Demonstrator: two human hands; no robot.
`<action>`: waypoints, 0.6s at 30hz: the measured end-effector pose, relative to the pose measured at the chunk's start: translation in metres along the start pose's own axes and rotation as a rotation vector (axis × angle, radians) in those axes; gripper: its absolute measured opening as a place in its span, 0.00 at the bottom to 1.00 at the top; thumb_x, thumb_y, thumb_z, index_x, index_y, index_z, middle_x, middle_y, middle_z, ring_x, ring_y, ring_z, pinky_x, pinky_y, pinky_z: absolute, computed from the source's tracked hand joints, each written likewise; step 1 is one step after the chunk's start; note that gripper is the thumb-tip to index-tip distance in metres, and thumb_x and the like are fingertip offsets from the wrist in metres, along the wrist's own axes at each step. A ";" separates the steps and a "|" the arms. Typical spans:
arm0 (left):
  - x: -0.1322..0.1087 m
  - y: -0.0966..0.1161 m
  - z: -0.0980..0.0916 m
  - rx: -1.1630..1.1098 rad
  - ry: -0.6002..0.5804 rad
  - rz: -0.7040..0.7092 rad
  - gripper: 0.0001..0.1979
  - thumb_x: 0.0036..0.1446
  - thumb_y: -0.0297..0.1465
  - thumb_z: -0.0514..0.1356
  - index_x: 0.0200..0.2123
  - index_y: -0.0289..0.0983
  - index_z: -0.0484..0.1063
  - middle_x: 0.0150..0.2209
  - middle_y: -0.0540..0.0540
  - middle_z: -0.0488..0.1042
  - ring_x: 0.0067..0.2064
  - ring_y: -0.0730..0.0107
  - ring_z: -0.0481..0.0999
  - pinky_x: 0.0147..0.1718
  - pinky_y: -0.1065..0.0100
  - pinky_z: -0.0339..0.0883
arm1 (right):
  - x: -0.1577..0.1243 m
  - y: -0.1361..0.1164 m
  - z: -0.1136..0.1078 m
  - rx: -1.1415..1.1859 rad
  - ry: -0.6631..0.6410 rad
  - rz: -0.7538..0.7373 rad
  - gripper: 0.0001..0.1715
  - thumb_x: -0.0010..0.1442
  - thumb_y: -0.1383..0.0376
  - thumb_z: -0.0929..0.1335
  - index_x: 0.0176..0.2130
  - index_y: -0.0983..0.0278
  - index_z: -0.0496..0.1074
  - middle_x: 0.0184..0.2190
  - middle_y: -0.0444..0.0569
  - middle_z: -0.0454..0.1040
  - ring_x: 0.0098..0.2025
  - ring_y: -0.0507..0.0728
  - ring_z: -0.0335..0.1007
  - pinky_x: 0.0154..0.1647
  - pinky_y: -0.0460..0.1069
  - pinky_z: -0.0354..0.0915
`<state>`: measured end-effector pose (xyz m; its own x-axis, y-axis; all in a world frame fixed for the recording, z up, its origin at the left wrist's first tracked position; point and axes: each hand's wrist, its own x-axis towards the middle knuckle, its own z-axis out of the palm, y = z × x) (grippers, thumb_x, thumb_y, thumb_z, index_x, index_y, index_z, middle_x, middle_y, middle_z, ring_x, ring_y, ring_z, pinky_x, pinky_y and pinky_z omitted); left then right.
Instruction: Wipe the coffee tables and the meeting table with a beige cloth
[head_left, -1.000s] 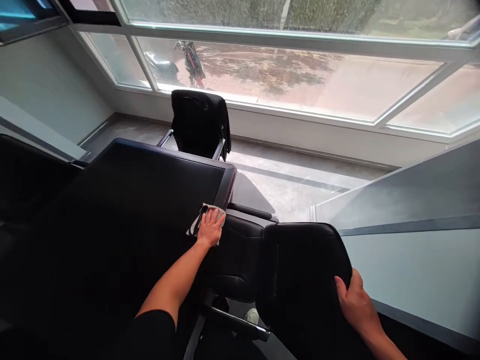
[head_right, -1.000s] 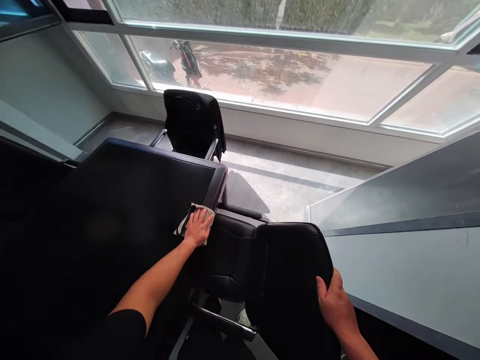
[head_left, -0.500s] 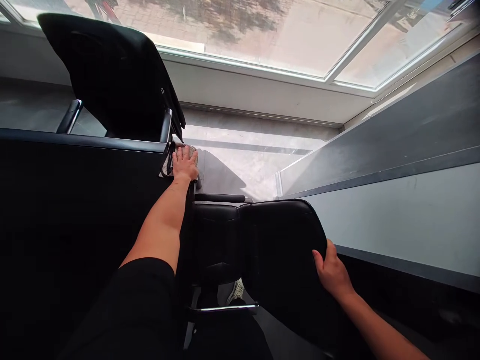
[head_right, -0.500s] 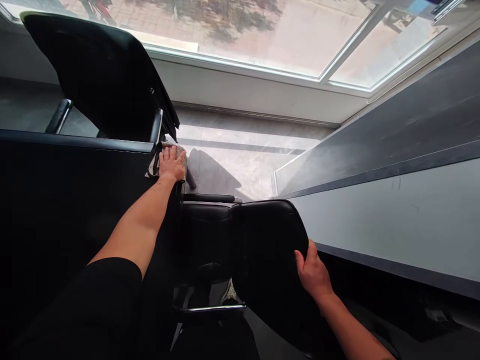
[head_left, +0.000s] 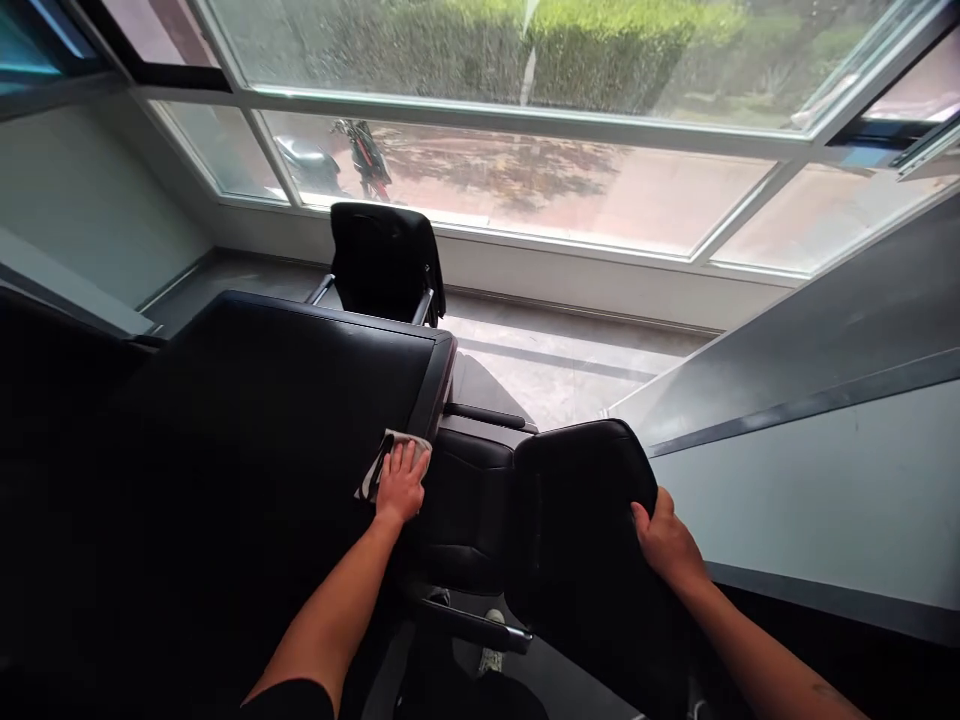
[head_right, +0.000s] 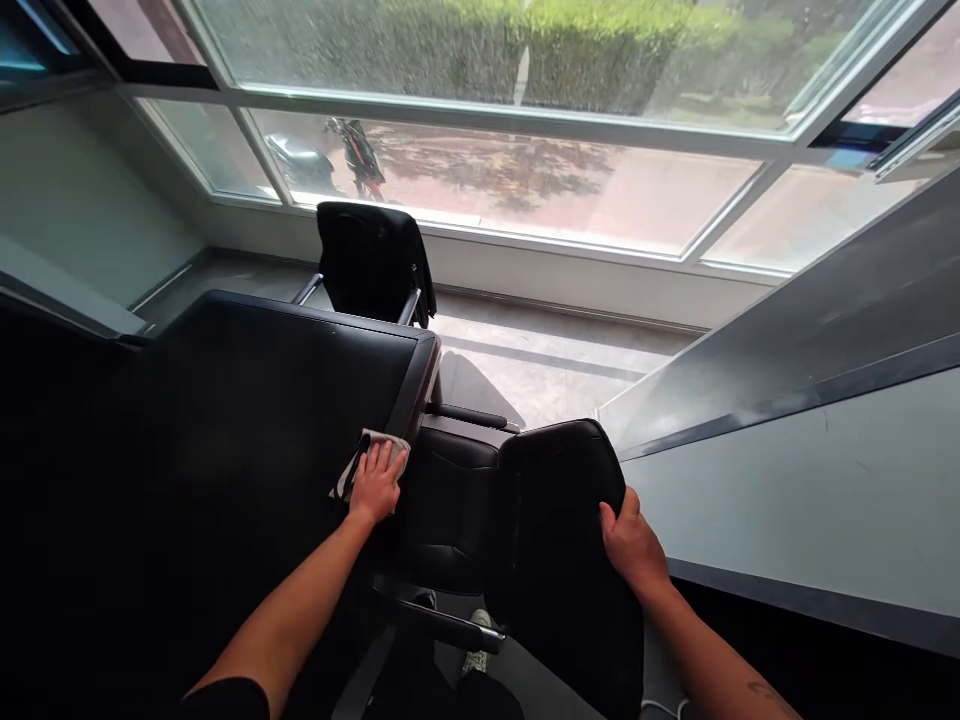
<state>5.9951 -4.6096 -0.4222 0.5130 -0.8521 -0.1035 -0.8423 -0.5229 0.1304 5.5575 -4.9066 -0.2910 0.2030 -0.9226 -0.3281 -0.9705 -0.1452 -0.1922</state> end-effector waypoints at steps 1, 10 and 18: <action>-0.045 -0.002 0.008 -0.002 0.001 -0.014 0.44 0.64 0.29 0.63 0.82 0.49 0.59 0.85 0.42 0.46 0.85 0.39 0.44 0.81 0.39 0.36 | -0.001 -0.001 -0.001 -0.005 -0.007 -0.004 0.46 0.79 0.47 0.52 0.79 0.76 0.50 0.57 0.77 0.81 0.58 0.79 0.83 0.58 0.66 0.74; -0.376 0.005 0.060 0.024 -0.035 -0.316 0.49 0.61 0.19 0.56 0.82 0.57 0.56 0.85 0.51 0.47 0.85 0.48 0.43 0.82 0.38 0.36 | -0.013 -0.006 -0.012 0.030 -0.048 -0.099 0.47 0.77 0.45 0.51 0.75 0.79 0.53 0.60 0.86 0.77 0.64 0.84 0.78 0.63 0.69 0.70; -0.436 0.026 0.062 -0.059 -0.066 -0.519 0.53 0.60 0.11 0.48 0.80 0.61 0.57 0.85 0.54 0.48 0.86 0.50 0.42 0.81 0.33 0.36 | -0.022 0.017 -0.012 0.127 -0.092 -0.132 0.64 0.66 0.31 0.53 0.79 0.73 0.54 0.68 0.84 0.73 0.70 0.87 0.72 0.69 0.72 0.71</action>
<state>5.7394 -4.2508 -0.4348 0.8471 -0.4788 -0.2308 -0.4687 -0.8776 0.1002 5.5348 -4.8929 -0.2765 0.3438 -0.8614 -0.3740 -0.9117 -0.2108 -0.3525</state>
